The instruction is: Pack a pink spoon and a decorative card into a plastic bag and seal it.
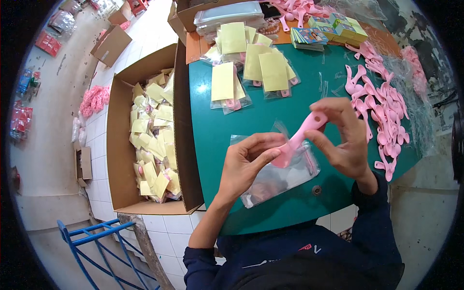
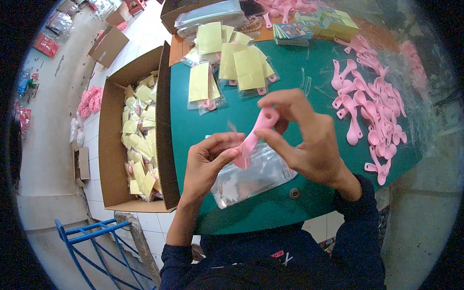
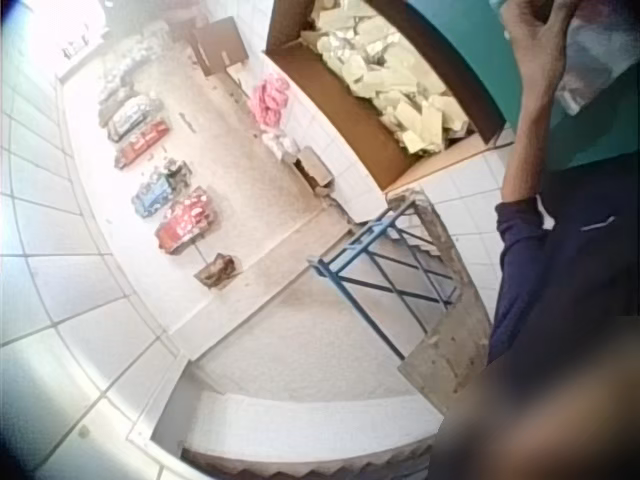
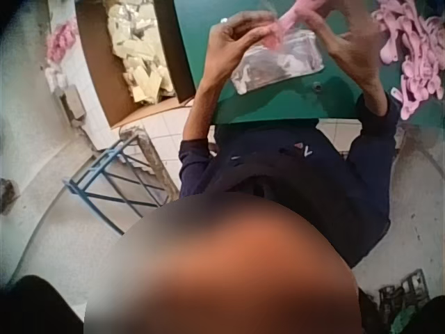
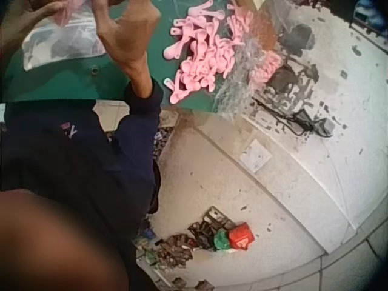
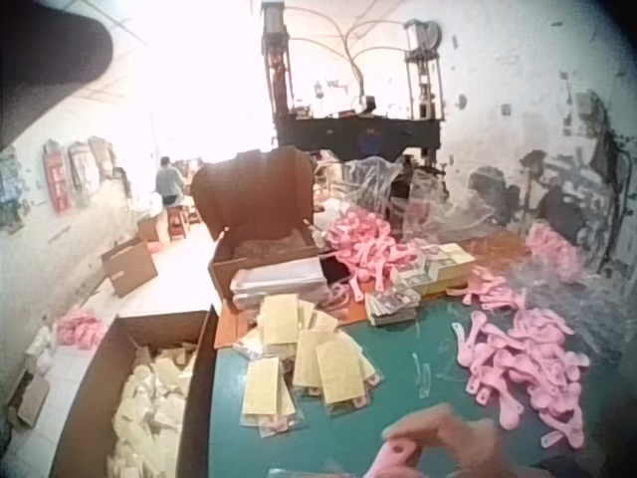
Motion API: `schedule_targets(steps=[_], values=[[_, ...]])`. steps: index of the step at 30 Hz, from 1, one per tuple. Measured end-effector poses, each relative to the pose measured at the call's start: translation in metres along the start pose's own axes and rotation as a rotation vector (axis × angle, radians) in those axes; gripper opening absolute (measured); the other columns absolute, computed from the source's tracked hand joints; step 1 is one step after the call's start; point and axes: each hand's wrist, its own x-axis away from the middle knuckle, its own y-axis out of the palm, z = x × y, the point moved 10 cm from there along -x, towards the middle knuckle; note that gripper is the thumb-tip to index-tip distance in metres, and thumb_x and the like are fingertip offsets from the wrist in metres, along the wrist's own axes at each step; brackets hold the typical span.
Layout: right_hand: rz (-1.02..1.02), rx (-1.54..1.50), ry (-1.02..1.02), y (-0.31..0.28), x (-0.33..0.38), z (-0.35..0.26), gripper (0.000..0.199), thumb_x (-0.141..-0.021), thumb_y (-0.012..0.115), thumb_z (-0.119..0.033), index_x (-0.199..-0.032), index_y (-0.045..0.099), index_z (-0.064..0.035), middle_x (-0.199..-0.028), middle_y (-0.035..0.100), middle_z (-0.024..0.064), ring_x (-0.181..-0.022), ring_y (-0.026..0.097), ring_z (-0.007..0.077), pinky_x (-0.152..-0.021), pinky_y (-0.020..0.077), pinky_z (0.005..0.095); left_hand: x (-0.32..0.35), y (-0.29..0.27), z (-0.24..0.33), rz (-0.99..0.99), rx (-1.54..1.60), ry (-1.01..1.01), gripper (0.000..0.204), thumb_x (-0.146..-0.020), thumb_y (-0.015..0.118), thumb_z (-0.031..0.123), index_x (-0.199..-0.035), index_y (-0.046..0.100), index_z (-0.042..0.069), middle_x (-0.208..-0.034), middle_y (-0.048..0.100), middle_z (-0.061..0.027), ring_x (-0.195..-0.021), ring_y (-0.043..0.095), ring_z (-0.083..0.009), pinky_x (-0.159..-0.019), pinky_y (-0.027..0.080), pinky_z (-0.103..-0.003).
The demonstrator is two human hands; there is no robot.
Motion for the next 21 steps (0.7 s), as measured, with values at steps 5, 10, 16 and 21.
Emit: schedule_targets(steps=[5, 10, 16, 21], values=[[-0.015, 0.026, -0.073, -0.001, -0.005, -0.008, 0.033, -0.076, 0.065, -0.004, -0.105, 0.05, -0.0012, -0.084, 0.061, 0.0091, -0.069, 0.063, 0.0163, -0.059, 0.0495, 0.0254, -0.006, 0.001, 0.02, 0.021, 0.169, 0.166, 0.024, -0.088, 0.052, 0.01, -0.108, 0.056, -0.003, -0.103, 0.061, -0.0112, -0.092, 0.058, -0.0125, -0.077, 0.048, -0.024], [-0.386, 0.061, -0.336, 0.031, -0.02, -0.027, 0.036, -0.086, 0.054, -0.038, -0.087, 0.063, -0.0034, -0.113, 0.05, 0.0117, -0.091, 0.052, 0.0182, -0.078, 0.0443, 0.0296, -0.004, -0.014, 0.022, 0.023, -0.145, 0.138, 0.032, -0.094, 0.042, 0.023, -0.096, 0.059, -0.004, -0.088, 0.064, -0.0127, -0.081, 0.061, -0.0143, -0.069, 0.049, -0.025], [0.082, 0.531, 0.09, -0.086, -0.142, 0.186, 0.047, -0.083, 0.048, -0.046, -0.094, 0.064, -0.0036, -0.09, 0.063, 0.0148, -0.082, 0.06, 0.0278, -0.074, 0.0455, 0.0334, 0.0, -0.011, 0.033, -0.024, 0.006, 0.379, 0.037, -0.093, 0.043, 0.026, -0.091, 0.06, -0.006, -0.086, 0.065, -0.0159, -0.078, 0.063, -0.0185, -0.069, 0.049, -0.027], [0.085, 0.921, 0.612, -0.089, -0.139, 0.301, 0.046, -0.078, 0.057, -0.044, -0.09, 0.063, 0.0, -0.09, 0.062, 0.0199, -0.084, 0.06, 0.0351, -0.072, 0.0467, 0.0418, 0.014, -0.025, 0.038, -0.032, 0.075, 0.413, 0.036, -0.095, 0.04, 0.023, -0.092, 0.061, -0.006, -0.088, 0.065, -0.0155, -0.075, 0.064, -0.0169, -0.065, 0.051, -0.025]])
